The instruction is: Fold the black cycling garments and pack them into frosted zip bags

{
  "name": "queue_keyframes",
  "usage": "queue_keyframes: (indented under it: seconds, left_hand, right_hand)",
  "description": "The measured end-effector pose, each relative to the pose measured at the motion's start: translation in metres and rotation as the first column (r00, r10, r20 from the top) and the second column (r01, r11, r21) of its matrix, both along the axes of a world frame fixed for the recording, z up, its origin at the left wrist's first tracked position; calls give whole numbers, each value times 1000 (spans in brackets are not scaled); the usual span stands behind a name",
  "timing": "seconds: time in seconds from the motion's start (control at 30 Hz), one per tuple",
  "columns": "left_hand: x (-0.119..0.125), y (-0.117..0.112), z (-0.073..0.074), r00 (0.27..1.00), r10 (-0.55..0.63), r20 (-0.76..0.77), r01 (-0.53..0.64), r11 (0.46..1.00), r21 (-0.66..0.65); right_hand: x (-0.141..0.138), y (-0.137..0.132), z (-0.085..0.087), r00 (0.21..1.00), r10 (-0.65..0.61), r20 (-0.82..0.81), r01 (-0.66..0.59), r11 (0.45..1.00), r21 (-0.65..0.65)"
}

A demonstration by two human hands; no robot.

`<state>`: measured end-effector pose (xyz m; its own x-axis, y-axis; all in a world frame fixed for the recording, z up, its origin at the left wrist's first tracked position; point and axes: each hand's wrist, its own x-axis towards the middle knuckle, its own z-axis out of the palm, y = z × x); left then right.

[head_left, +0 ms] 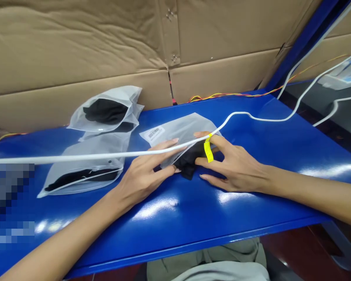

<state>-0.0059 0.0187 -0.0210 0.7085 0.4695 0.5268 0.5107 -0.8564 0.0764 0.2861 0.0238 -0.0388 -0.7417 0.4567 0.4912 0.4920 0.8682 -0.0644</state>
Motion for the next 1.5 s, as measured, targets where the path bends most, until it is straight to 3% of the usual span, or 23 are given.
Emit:
queue_keyframes:
  seconds: [0.17, 0.37, 0.53, 0.63, 0.8, 1.03, 1.23, 1.5]
  left_hand:
    - [9, -4, -2, 998, -11, 62, 13, 1000, -22]
    - [8, -6, -5, 997, 55, 55, -47, 988, -145]
    - [4, -5, -6, 999, -5, 54, 12, 992, -129]
    - [8, -6, -2, 998, 21, 54, -9, 979, -204]
    - [12, -6, 1, 995, 78, 64, -54, 945, -323]
    - [0, 2, 3, 999, -34, 29, 38, 985, -167]
    - [-4, 11, 12, 991, -122, 63, 131, 978, -160]
    - [-7, 15, 13, 985, -159, 60, 167, 973, -159]
  right_hand:
    - [-4, 0, 6, 992, -40, 122, 47, 997, -57]
    - [-1, 3, 2, 999, 38, -2, -38, 996, -85]
    - [-1, 3, 5, 995, 36, 88, -27, 995, -93]
    - [-2, 2, 7, 991, 28, 133, -15, 996, -93]
    - [-2, 4, 1, 999, 29, 34, -26, 997, -77]
    - [1, 7, -2, 996, 91, 12, -91, 995, -41]
    - [2, 7, -2, 993, 101, 59, -104, 994, 42]
    - [0, 2, 5, 981, 20, 192, -16, 1000, -22]
